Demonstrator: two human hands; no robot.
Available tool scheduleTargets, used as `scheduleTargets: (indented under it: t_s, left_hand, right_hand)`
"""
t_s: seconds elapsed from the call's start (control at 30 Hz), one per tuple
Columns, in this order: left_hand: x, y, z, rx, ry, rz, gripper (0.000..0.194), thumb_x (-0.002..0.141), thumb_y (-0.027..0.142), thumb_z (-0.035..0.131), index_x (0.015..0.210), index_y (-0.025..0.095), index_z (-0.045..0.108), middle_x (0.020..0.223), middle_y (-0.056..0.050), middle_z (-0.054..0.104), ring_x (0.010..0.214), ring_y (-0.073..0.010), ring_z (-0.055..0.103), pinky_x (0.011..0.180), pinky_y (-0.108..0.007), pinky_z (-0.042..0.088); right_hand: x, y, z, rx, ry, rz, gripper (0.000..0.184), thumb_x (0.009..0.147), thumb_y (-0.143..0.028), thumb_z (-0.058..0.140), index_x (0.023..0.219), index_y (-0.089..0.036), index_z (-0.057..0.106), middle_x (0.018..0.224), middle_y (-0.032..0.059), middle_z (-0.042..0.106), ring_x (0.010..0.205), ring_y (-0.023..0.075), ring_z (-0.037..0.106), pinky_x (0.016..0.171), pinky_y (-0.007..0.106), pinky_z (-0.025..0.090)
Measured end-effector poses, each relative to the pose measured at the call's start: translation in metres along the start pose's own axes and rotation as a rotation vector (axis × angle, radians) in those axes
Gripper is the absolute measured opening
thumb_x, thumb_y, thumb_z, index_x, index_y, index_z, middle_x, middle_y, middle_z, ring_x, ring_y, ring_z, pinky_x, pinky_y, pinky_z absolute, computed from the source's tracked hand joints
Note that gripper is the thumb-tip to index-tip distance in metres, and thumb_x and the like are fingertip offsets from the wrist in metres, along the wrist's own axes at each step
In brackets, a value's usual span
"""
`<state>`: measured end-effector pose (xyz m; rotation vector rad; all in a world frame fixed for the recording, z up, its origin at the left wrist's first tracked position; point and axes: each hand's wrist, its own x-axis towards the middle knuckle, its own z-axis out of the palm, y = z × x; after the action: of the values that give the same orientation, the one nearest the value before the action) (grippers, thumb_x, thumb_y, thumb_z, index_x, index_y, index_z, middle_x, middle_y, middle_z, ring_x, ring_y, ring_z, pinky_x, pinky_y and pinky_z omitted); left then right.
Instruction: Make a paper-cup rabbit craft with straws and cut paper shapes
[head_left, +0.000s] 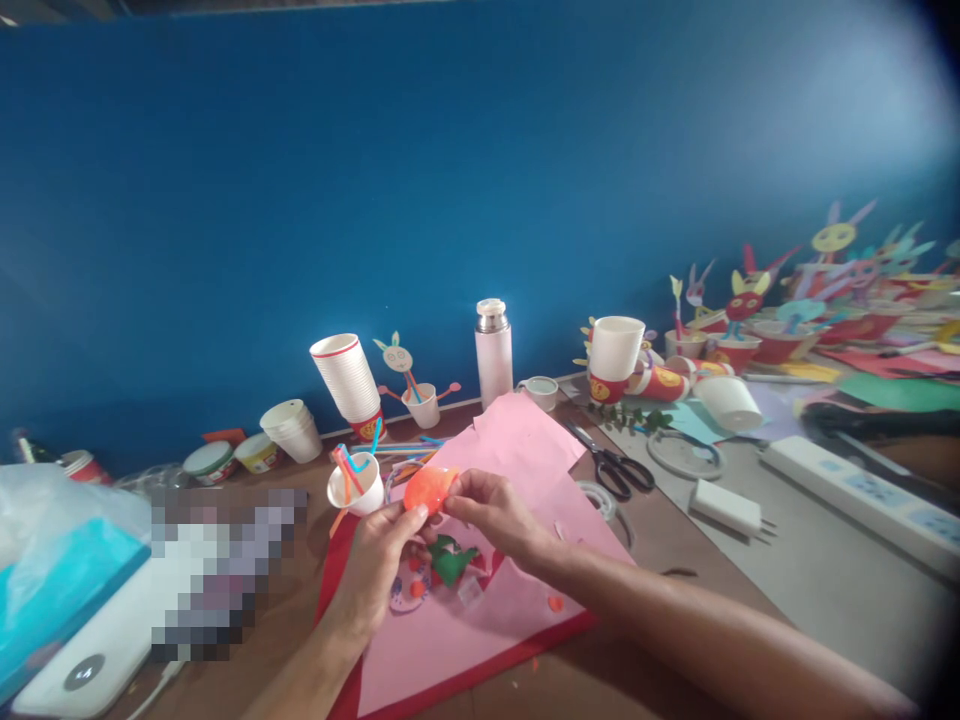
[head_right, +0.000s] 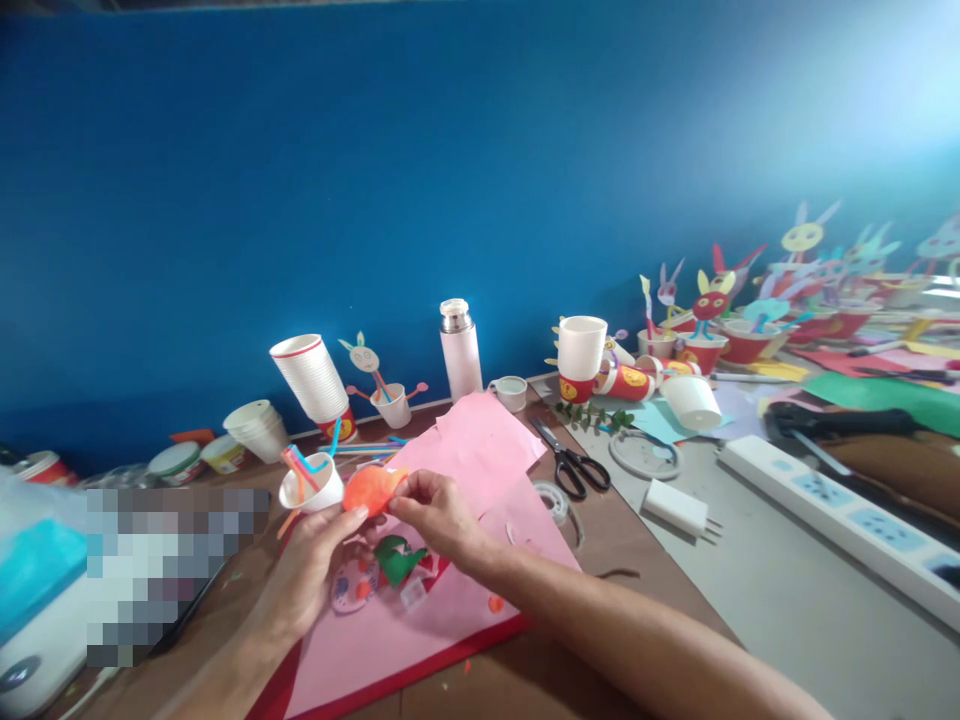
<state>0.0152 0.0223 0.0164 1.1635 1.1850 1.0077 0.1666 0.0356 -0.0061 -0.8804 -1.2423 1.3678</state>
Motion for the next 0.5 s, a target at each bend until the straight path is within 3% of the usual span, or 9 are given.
scheduleTargets:
  t_s: [0.17, 0.37, 0.5]
  left_hand:
    - [-0.0006, 0.0059, -0.0036, 0.005, 0.005, 0.047, 0.022, 0.07, 0.035, 0.056, 0.076, 0.016, 0.065, 0.059, 0.001, 0.062, 0.054, -0.0136, 0.054, 0.054, -0.024, 0.042]
    - [0.0003, 0.0037, -0.0057, 0.041, -0.015, 0.062, 0.018, 0.071, 0.031, 0.053, 0.062, 0.017, 0.061, 0.05, 0.003, 0.056, 0.048, -0.0116, 0.048, 0.05, -0.022, 0.038]
    - [-0.0003, 0.0046, -0.0073, 0.032, -0.063, 0.036, 0.015, 0.069, 0.028, 0.053, 0.068, 0.016, 0.063, 0.055, 0.002, 0.059, 0.051, -0.0121, 0.05, 0.051, -0.022, 0.039]
  right_hand:
    - [0.0004, -0.0006, -0.0003, 0.012, -0.027, 0.074, 0.004, 0.065, -0.017, 0.057, 0.064, -0.014, 0.054, 0.056, -0.0047, 0.051, 0.051, 0.0067, 0.046, 0.051, 0.019, 0.035]
    - [-0.0016, -0.0034, 0.0018, 0.093, -0.057, 0.113, 0.007, 0.063, -0.02, 0.059, 0.065, -0.014, 0.056, 0.058, -0.0037, 0.053, 0.052, 0.0068, 0.046, 0.053, 0.02, 0.036]
    - [-0.0017, -0.0061, 0.0006, 0.119, -0.078, 0.118, 0.01, 0.063, -0.022, 0.062, 0.065, -0.013, 0.057, 0.06, -0.0031, 0.053, 0.054, 0.0071, 0.046, 0.056, 0.021, 0.036]
